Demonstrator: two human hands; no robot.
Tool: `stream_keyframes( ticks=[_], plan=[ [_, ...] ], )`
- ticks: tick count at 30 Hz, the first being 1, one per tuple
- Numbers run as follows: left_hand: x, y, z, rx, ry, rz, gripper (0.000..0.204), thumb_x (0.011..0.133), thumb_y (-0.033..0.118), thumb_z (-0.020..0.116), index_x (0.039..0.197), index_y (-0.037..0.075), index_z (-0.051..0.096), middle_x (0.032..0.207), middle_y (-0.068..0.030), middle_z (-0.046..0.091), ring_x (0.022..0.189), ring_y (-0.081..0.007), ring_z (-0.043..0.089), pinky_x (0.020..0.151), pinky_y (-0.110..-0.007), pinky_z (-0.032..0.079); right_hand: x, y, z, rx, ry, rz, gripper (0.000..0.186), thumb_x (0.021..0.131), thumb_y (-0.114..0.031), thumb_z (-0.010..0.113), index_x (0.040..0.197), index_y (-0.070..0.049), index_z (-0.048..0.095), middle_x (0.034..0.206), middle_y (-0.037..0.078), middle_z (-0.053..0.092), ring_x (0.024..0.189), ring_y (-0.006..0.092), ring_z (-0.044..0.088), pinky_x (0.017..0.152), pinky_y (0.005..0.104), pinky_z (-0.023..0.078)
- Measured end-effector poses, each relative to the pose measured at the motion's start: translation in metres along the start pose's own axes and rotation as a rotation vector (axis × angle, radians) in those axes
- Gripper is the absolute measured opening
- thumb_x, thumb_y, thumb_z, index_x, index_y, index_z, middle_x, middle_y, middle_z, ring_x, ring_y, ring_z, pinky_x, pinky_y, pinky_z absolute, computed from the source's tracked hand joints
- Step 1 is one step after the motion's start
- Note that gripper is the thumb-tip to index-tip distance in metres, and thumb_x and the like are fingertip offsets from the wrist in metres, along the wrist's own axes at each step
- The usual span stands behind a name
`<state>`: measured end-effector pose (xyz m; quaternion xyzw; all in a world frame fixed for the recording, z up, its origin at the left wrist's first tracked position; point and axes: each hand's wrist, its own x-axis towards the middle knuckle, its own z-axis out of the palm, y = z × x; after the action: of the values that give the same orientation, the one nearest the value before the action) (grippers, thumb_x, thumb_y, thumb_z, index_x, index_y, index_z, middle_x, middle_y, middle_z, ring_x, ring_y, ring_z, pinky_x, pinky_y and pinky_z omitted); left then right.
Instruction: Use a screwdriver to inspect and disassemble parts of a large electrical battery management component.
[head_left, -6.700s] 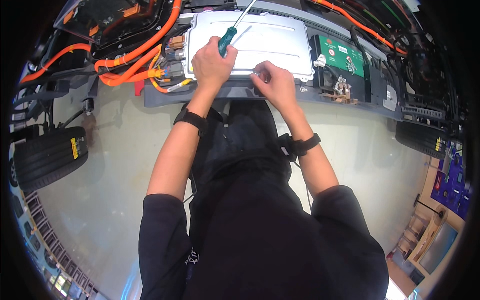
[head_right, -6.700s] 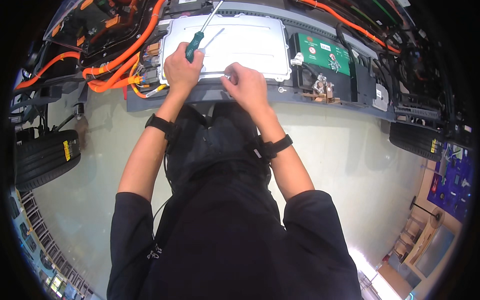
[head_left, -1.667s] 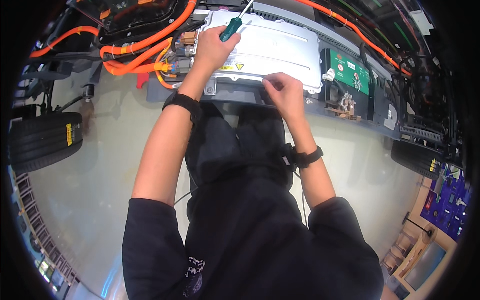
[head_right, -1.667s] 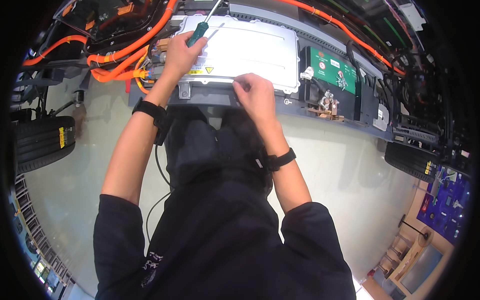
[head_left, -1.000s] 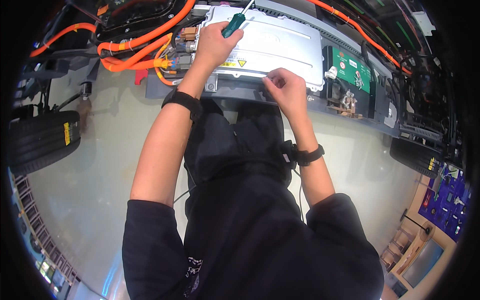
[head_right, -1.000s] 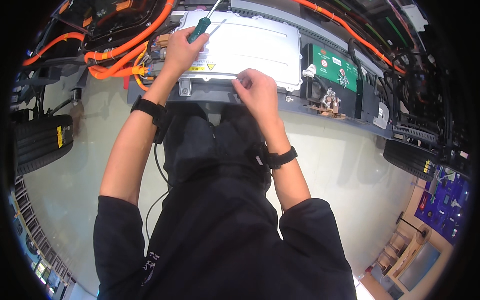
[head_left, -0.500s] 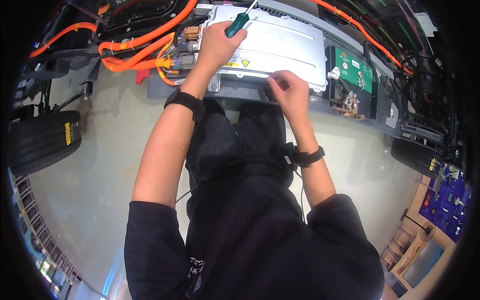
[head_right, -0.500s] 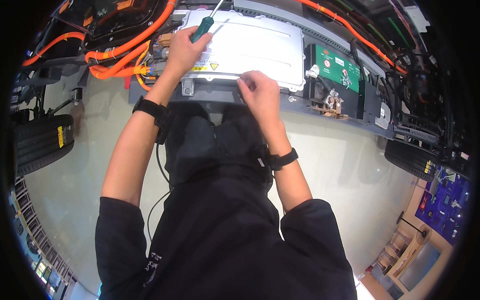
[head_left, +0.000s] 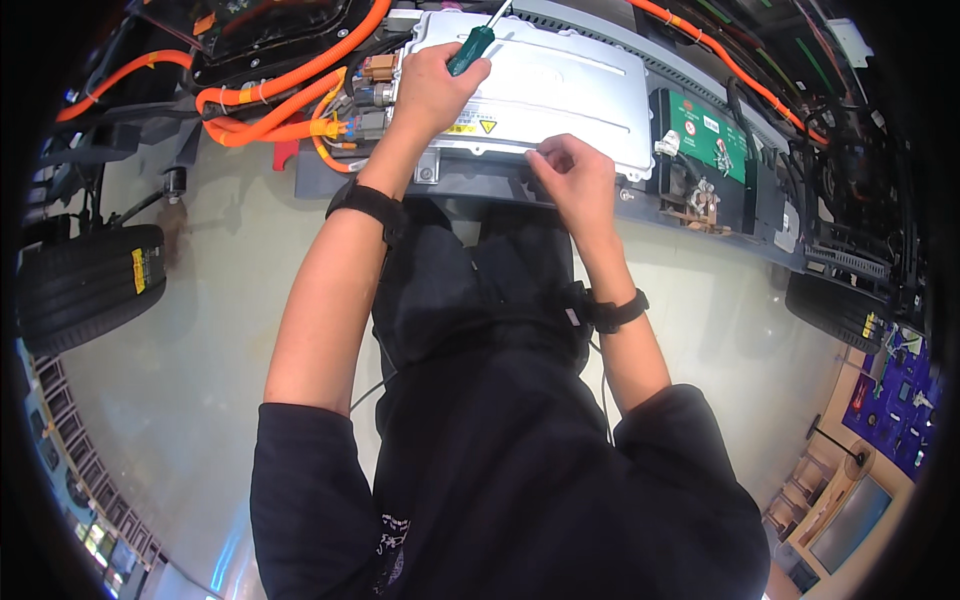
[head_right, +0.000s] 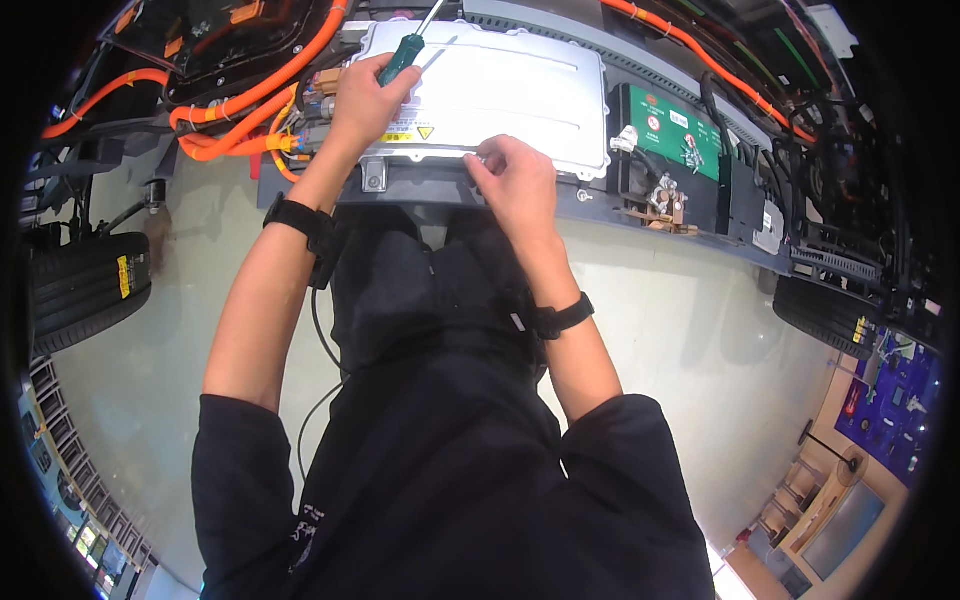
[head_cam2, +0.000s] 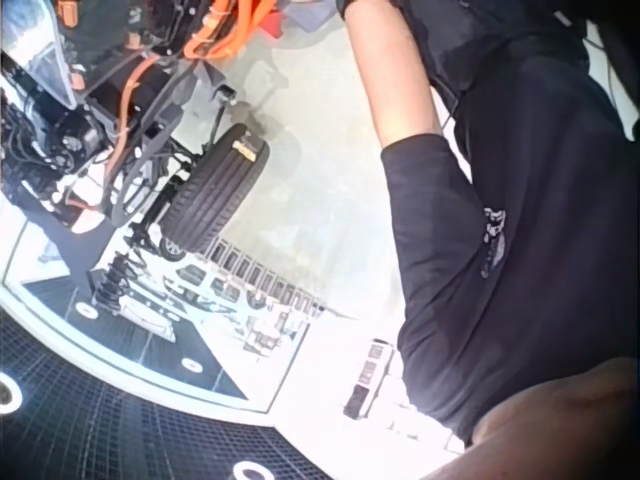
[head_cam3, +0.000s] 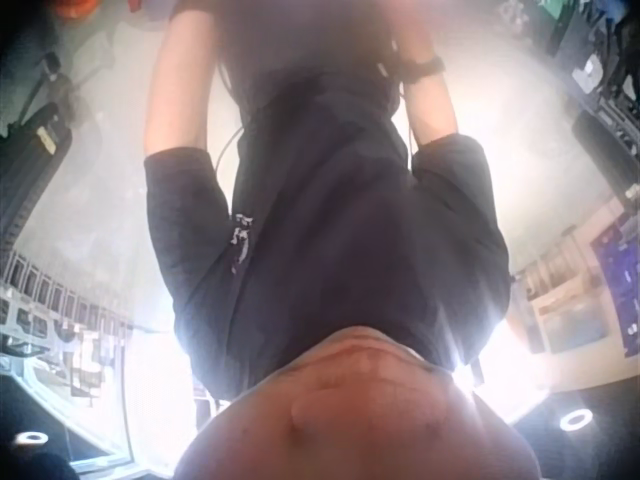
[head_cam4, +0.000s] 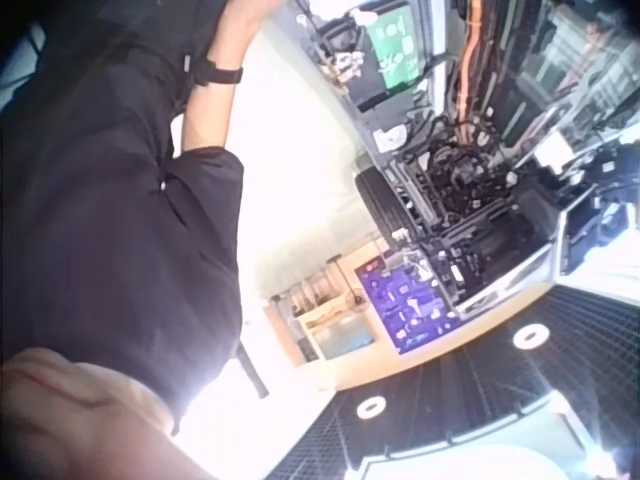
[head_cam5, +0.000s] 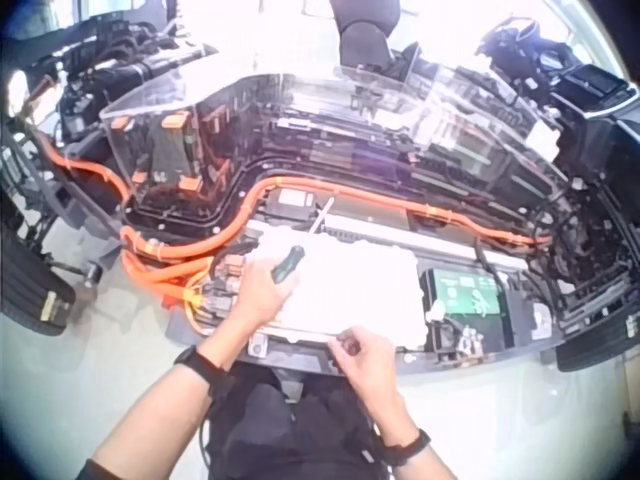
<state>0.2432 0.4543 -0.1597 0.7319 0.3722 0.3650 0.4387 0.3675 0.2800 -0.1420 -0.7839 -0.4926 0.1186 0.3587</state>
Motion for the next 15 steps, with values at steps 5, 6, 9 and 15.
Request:
stream_keyframes(
  ticks=[5, 6, 9, 15],
  plan=[
    [0.000, 0.000, -0.001, 0.000, -0.001, 0.006, 0.033, 0.077, 0.032, 0.065, 0.073, -0.001, 0.062, 0.054, -0.0128, 0.055, 0.049, -0.0246, 0.052, 0.053, -0.035, 0.043, -0.003, -0.005, 0.002, 0.047, 0.036, -0.019, 0.013, 0.075, -0.013, 0.072, 0.073, -0.003, 0.064, 0.055, 0.007, 0.059, 0.051, 0.0230, 0.058, 0.054, 0.0318, 0.044],
    [0.001, 0.000, -0.002, -0.014, -0.008, 0.001, 0.033, 0.077, 0.032, 0.065, 0.073, -0.001, 0.062, 0.054, -0.0129, 0.055, 0.049, -0.0247, 0.052, 0.053, -0.035, 0.043, -0.003, -0.005, 0.002, 0.048, 0.038, -0.018, 0.013, 0.075, -0.013, 0.072, 0.073, -0.003, 0.064, 0.055, 0.007, 0.059, 0.051, 0.0230, 0.058, 0.054, 0.0318, 0.044],
    [0.000, 0.000, 0.000, -0.009, -0.011, 0.013, 0.033, 0.078, 0.032, 0.065, 0.074, -0.002, 0.063, 0.054, -0.0130, 0.055, 0.049, -0.0249, 0.053, 0.053, -0.035, 0.043, -0.004, -0.002, 0.003, 0.057, 0.042, -0.007, 0.014, 0.075, -0.013, 0.072, 0.071, -0.003, 0.063, 0.054, 0.007, 0.058, 0.051, 0.0236, 0.058, 0.053, 0.0326, 0.044],
    [0.001, -0.002, -0.004, 0.053, -0.027, 0.059, 0.026, 0.083, 0.024, 0.063, 0.074, -0.001, 0.061, 0.056, -0.0016, 0.056, 0.045, -0.0072, 0.050, 0.044, -0.024, 0.039, -0.005, -0.004, 0.000, 0.047, 0.014, 0.016, 0.016, 0.076, -0.013, 0.071, 0.071, -0.001, 0.062, 0.060, 0.009, 0.060, 0.055, 0.0247, 0.059, 0.054, 0.0344, 0.044]
  ],
)
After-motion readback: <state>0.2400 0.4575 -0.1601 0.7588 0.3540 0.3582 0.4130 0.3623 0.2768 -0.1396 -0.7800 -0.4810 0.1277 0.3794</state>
